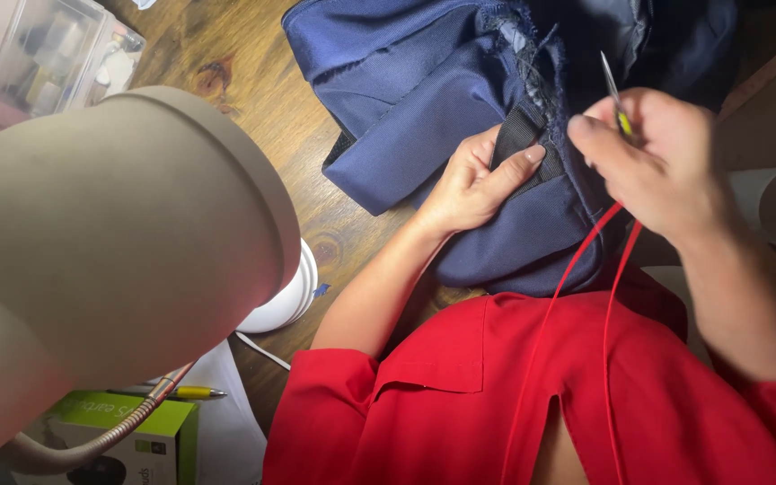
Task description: The person uses a seam ripper and a needle to unpick and then resew a strap or seam on a blue backpack on a wooden table under a desk lamp.
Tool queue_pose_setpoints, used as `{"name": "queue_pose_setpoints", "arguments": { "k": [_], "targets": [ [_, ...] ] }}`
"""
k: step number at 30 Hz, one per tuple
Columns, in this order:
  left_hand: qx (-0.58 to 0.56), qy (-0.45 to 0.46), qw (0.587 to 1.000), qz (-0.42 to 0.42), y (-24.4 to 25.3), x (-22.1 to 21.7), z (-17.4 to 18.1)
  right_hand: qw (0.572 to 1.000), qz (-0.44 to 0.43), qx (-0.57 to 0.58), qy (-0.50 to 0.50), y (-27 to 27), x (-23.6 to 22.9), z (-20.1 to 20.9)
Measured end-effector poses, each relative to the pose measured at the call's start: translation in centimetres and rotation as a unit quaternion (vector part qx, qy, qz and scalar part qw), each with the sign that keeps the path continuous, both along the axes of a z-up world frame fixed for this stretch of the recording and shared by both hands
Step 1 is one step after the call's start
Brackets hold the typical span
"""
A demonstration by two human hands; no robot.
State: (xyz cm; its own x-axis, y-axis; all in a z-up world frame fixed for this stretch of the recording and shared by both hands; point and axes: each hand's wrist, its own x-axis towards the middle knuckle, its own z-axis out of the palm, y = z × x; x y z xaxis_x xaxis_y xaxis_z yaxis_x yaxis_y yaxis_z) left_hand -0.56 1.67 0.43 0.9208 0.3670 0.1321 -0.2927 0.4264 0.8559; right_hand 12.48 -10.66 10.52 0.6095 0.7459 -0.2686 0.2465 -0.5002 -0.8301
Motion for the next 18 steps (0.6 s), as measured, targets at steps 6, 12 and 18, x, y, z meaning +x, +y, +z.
{"name": "queue_pose_setpoints", "arguments": {
  "k": [6,12,18],
  "targets": [
    [0.066,0.007,0.997,0.03,-0.2,0.0,0.5,0.985,0.064,-0.052,0.148,-2.8,-3.7,3.5],
    [0.113,0.031,0.992,0.051,-1.0,0.1,0.3,0.978,-0.037,-0.109,0.174,-4.3,-2.3,0.2],
    [0.081,0.009,0.996,0.048,-1.2,0.0,0.3,0.965,-0.078,-0.083,0.237,-4.2,-1.6,0.0]
  ]
}}
